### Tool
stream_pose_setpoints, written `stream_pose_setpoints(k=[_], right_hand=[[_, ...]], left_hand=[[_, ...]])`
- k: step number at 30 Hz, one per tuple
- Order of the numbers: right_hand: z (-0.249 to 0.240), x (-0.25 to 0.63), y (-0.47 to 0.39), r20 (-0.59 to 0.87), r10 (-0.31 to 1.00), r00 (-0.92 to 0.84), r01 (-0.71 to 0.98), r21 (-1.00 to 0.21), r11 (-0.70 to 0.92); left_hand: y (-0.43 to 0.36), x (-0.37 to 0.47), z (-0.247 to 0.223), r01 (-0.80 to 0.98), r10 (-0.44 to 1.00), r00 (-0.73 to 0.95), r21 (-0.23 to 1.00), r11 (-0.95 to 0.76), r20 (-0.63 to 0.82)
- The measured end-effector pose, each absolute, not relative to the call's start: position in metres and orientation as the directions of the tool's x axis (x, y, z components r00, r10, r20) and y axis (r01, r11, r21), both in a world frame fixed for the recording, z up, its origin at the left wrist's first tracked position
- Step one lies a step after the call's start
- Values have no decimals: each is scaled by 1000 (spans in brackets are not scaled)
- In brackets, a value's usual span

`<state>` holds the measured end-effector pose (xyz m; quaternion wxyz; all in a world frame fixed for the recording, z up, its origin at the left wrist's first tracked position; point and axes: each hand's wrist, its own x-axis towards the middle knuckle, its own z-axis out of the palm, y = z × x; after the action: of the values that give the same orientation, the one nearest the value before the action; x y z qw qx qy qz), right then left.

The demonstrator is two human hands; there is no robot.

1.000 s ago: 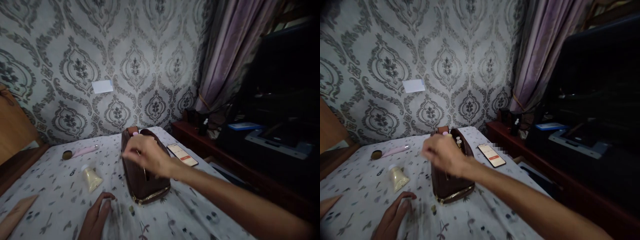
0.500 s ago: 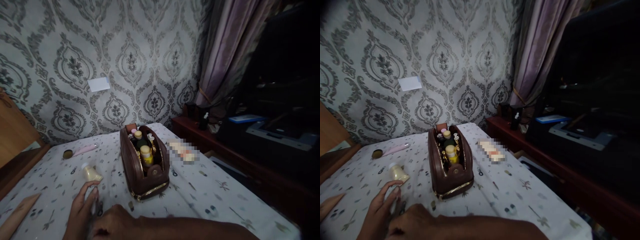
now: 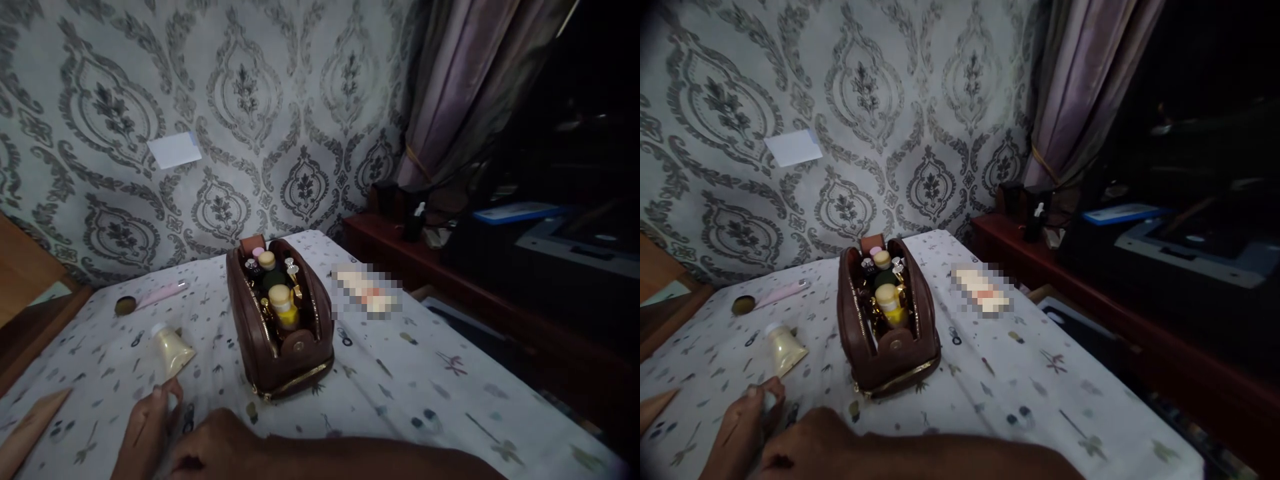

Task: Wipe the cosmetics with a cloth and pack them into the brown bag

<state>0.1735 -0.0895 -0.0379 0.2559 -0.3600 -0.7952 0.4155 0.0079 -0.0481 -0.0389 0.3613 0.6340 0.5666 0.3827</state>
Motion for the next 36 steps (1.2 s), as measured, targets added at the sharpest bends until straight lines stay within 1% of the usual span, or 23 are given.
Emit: stream_pose_setpoints(k=[3,5,9,12,16,18,20,23,27,30,33,36], right_hand=[[-41,171,-87,93,804,-587,391,-837,383],[-41,169,-87,108,824,-556,369,-856,361],[-36,169,-86,54,876,-480,289,-933,215],[-32,169,-86,15,871,-491,226,-964,144],[-32,170,-85,11,865,-502,187,-975,121],[-32,169,-84,0,862,-507,199,-973,117],[-34,168,-83,-10,857,-515,222,-967,122],[-37,167,-81,-5,850,-526,251,-956,149],[-46,166,-77,1,843,-538,259,-951,167],[-55,167,-75,-5,834,-552,262,-950,168],[-57,169,-73,-30,827,-561,271,-951,149],[-51,169,-72,-71,821,-567,296,-947,122]], left_hand=[[-50,14,-32,463,996,25,882,-91,90],[-51,21,-25,451,992,0,885,-115,129],[-47,27,-16,476,973,-16,857,-195,231],[-44,23,-15,517,966,-60,836,-185,251],[-39,13,-19,537,949,-138,827,-168,283],[-25,3,-18,611,929,-128,765,-201,347],[1,-12,-15,731,910,-95,649,-213,405],[60,-43,-4,804,904,-132,577,-142,406],[140,-78,10,889,913,-171,457,-19,370],[178,-94,14,932,931,-163,362,36,328],[192,-104,13,959,956,-113,282,34,271],[184,-113,9,976,968,-47,218,-8,245]])
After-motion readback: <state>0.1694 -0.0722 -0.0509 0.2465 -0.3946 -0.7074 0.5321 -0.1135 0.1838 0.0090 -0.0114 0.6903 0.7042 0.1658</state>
